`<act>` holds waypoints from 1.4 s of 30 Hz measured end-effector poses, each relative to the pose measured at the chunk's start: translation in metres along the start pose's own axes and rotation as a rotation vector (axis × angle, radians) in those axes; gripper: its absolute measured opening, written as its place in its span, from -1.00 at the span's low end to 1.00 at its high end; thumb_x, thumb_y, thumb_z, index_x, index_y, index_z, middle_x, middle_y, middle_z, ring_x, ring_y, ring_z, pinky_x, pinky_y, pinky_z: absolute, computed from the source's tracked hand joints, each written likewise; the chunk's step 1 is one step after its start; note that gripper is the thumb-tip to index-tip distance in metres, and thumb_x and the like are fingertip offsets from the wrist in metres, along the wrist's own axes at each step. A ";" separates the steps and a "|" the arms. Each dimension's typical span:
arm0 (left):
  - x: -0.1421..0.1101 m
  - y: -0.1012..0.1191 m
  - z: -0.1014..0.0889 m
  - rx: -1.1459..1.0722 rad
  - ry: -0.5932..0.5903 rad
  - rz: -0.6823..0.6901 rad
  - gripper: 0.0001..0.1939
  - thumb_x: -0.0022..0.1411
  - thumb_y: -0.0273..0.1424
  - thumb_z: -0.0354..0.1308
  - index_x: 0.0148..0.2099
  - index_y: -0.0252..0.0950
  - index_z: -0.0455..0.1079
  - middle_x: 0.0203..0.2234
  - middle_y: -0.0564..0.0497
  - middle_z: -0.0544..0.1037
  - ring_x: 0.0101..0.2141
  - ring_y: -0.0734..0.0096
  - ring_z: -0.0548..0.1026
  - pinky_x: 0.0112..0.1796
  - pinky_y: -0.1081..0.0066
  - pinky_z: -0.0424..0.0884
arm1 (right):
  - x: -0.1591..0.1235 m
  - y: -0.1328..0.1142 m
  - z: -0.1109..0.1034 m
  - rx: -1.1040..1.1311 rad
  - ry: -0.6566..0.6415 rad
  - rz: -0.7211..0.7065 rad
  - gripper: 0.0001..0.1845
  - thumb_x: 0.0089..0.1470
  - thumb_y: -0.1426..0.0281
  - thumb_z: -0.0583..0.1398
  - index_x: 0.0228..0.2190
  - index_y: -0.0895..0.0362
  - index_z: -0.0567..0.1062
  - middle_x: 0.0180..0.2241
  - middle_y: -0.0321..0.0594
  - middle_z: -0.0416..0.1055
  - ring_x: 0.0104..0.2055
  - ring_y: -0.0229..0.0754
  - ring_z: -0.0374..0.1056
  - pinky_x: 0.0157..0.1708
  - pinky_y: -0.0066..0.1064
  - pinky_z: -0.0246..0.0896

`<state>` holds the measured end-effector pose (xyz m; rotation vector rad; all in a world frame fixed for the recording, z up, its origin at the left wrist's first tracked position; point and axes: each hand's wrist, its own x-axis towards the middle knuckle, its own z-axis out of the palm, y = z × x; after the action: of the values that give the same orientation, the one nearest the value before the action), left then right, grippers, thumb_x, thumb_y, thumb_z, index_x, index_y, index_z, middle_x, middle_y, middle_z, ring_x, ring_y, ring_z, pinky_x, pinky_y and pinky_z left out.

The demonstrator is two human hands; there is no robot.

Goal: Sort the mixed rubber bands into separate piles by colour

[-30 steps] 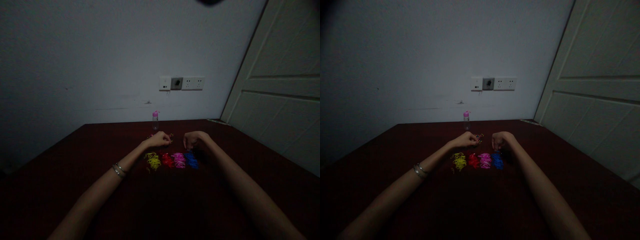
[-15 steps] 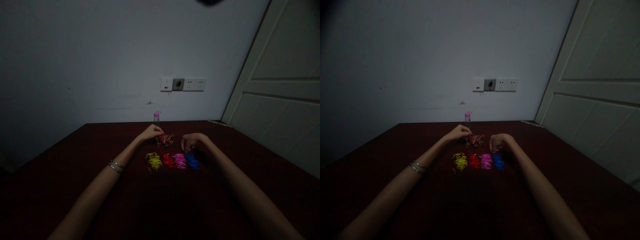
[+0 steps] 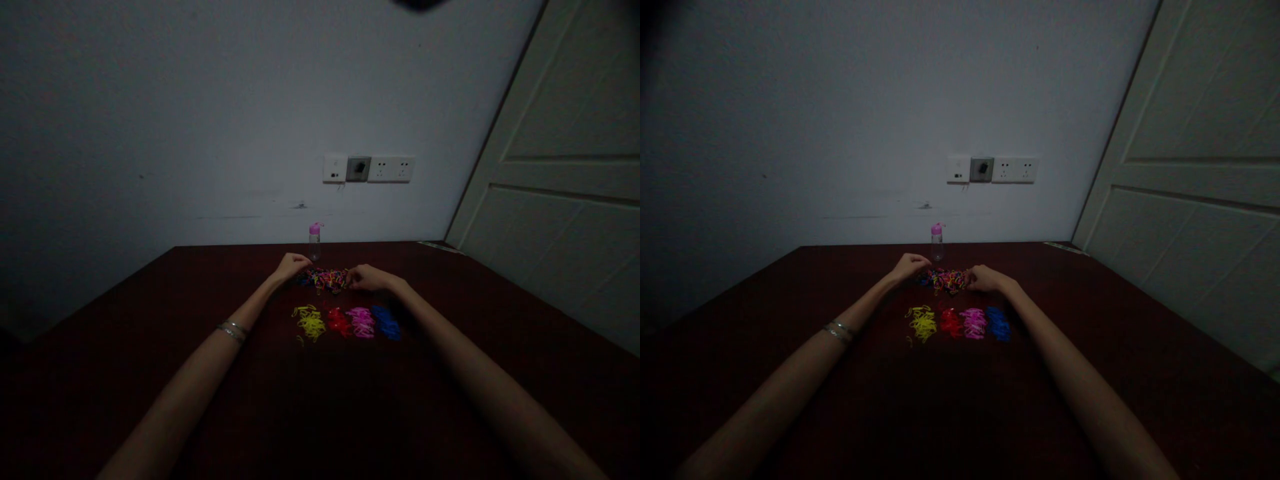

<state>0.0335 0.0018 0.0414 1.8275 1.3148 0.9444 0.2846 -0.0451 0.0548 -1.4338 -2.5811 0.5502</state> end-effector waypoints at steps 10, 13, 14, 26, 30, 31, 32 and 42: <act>0.002 -0.003 0.003 -0.021 -0.005 -0.023 -0.73 -0.04 -0.36 0.09 -0.34 -0.43 0.50 -0.72 0.06 0.36 -0.64 0.60 0.19 -0.57 0.53 0.09 | 0.006 0.007 0.015 -0.090 0.132 0.053 -0.76 -0.06 0.42 0.11 -0.26 0.16 0.40 -0.32 -0.16 0.42 -0.35 -0.23 0.31 -0.41 -0.49 0.08; 0.002 -0.004 0.004 -0.030 0.004 -0.033 -0.73 -0.04 -0.37 0.09 -0.33 -0.43 0.49 -0.69 0.05 0.39 -0.63 0.60 0.21 -0.56 0.52 0.11 | 0.005 0.008 0.017 -0.119 0.152 0.102 -0.80 -0.02 0.37 0.10 -0.30 0.14 0.40 -0.31 -0.17 0.41 -0.34 -0.23 0.30 -0.42 -0.49 0.05; 0.002 -0.005 0.004 -0.031 0.007 -0.034 -0.74 -0.04 -0.38 0.09 -0.33 -0.43 0.49 -0.68 0.04 0.40 -0.63 0.60 0.21 -0.56 0.53 0.11 | 0.005 0.008 0.017 -0.129 0.159 0.107 -0.82 -0.01 0.36 0.09 -0.32 0.14 0.41 -0.31 -0.18 0.41 -0.34 -0.23 0.30 -0.43 -0.49 0.04; 0.005 -0.007 0.003 -0.035 -0.002 0.010 -0.76 -0.03 -0.39 0.08 -0.37 -0.45 0.48 -0.67 0.04 0.41 -0.63 0.60 0.23 -0.55 0.53 0.14 | -0.003 0.002 -0.006 -0.056 0.187 0.023 -0.85 -0.06 0.41 0.08 -0.42 0.19 0.43 -0.42 -0.18 0.41 -0.43 -0.28 0.26 -0.47 -0.52 0.03; 0.003 -0.005 0.001 0.053 -0.144 0.076 -0.75 -0.06 -0.37 0.10 -0.37 -0.45 0.48 -0.68 0.06 0.38 -0.64 0.60 0.22 -0.57 0.54 0.12 | -0.005 -0.029 -0.013 0.060 0.187 -0.086 -0.81 -0.08 0.42 0.07 -0.42 0.23 0.44 -0.47 -0.19 0.39 -0.46 -0.30 0.23 -0.48 -0.50 0.04; 0.001 -0.003 0.001 0.078 -0.203 0.099 -0.75 -0.07 -0.37 0.10 -0.38 -0.45 0.48 -0.68 0.07 0.38 -0.64 0.61 0.22 -0.58 0.55 0.12 | -0.005 -0.039 -0.012 0.087 0.169 -0.121 -0.80 -0.09 0.42 0.07 -0.42 0.24 0.44 -0.48 -0.20 0.38 -0.48 -0.30 0.22 -0.49 -0.50 0.04; 0.000 -0.001 0.000 0.103 -0.269 0.123 -0.75 -0.07 -0.37 0.10 -0.38 -0.44 0.48 -0.68 0.08 0.37 -0.64 0.61 0.21 -0.58 0.55 0.11 | -0.005 -0.050 -0.010 0.113 0.138 -0.160 -0.80 -0.09 0.43 0.06 -0.41 0.24 0.45 -0.49 -0.21 0.38 -0.48 -0.31 0.21 -0.49 -0.50 0.04; -0.013 0.024 0.003 0.469 -0.570 0.248 -0.85 -0.14 -0.44 0.13 -0.46 -0.40 0.47 -0.67 0.08 0.39 -0.61 0.59 0.25 -0.55 0.55 0.13 | -0.007 -0.093 0.007 0.197 -0.118 -0.293 -0.70 -0.12 0.47 0.10 -0.26 0.22 0.43 -0.51 -0.26 0.34 -0.52 -0.35 0.21 -0.54 -0.52 0.05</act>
<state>0.0439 -0.0168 0.0582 2.4219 1.0076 0.1809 0.2123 -0.0972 0.0837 -0.9674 -2.6694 0.8365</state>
